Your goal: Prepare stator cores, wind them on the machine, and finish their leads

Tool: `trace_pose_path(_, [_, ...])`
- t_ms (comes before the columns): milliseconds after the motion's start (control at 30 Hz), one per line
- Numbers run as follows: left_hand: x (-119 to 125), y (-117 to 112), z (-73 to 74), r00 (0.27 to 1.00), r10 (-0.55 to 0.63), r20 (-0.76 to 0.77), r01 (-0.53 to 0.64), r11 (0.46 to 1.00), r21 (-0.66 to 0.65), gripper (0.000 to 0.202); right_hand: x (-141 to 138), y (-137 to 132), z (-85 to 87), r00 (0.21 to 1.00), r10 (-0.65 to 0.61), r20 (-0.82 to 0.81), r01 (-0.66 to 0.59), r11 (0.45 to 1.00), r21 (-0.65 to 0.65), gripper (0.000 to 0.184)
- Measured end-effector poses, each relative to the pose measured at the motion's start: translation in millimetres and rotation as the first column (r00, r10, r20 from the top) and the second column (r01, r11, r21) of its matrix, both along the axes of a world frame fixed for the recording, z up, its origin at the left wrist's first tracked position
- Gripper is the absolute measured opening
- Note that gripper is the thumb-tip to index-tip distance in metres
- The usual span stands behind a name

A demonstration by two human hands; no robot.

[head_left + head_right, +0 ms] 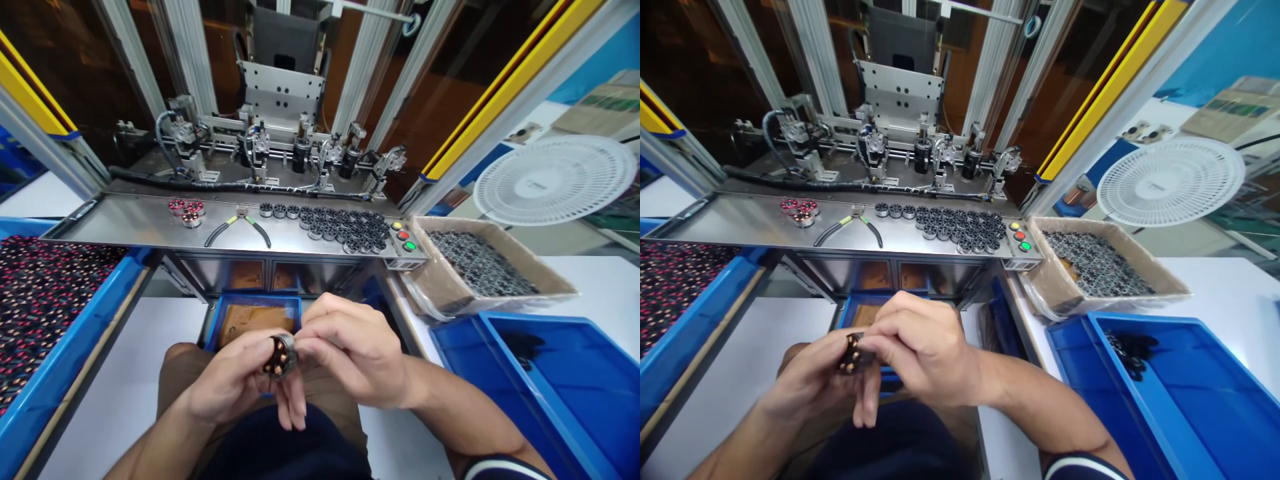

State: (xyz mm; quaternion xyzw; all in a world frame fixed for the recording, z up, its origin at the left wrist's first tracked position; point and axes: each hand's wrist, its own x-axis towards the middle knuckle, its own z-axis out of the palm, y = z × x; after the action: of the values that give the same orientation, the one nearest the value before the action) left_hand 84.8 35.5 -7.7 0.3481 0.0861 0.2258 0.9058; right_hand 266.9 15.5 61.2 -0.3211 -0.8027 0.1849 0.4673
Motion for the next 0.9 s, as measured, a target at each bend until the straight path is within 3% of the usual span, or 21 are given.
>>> trace_pose_path(100, [-2.2,-6.7,0.7,0.951,0.310,-0.012,-0.307,0.945,0.109,0.028,-1.3,-0.6,-2.2,0.997,-0.077,-0.033,0.076,0.997,-0.014,0.012])
trace_pose_path(200, [-3.4,-12.4,0.7,0.839,0.542,0.038,-0.533,0.808,0.251,0.039,-4.3,0.0,-6.3,0.990,-0.116,-0.075,0.114,0.993,-0.029,0.011])
trace_pose_path(267, [-3.0,-14.4,-0.3,0.755,0.651,0.076,-0.638,0.702,0.316,0.042,-5.9,1.0,-8.6,0.990,-0.107,-0.092,0.104,0.994,-0.028,0.011])
trace_pose_path(333, [-1.9,-14.7,-1.8,0.709,0.700,0.083,-0.677,0.643,0.359,0.045,-6.4,1.9,-9.8,0.991,-0.085,-0.104,0.083,0.996,-0.022,0.010])
trace_pose_path(567, [-0.2,-9.6,-10.3,0.708,0.705,0.021,-0.646,0.637,0.420,0.027,-8.3,-4.3,-10.9,0.983,-0.134,-0.128,0.138,0.990,0.023,0.010])
trace_pose_path(667, [-2.0,-5.7,-12.5,0.695,0.719,0.009,-0.664,0.637,0.392,0.028,-17.2,-13.6,-14.6,0.936,-0.265,-0.232,0.231,0.959,-0.164,0.012])
trace_pose_path(733, [-3.1,-2.6,-12.2,0.710,0.704,0.007,-0.658,0.659,0.364,0.028,-24.8,-19.5,-20.4,0.903,-0.304,-0.305,0.166,0.899,-0.404,0.017])
trace_pose_path(800, [-3.6,0.2,-10.7,0.724,0.689,0.021,-0.651,0.673,0.351,0.025,-31.3,-23.5,-29.0,0.870,-0.292,-0.396,-0.013,0.792,-0.611,0.021])
trace_pose_path(900, [-4.0,2.6,-8.7,0.733,0.679,0.050,-0.647,0.672,0.359,0.022,-35.8,-25.2,-44.3,0.787,-0.278,-0.550,-0.275,0.641,-0.717,0.026])
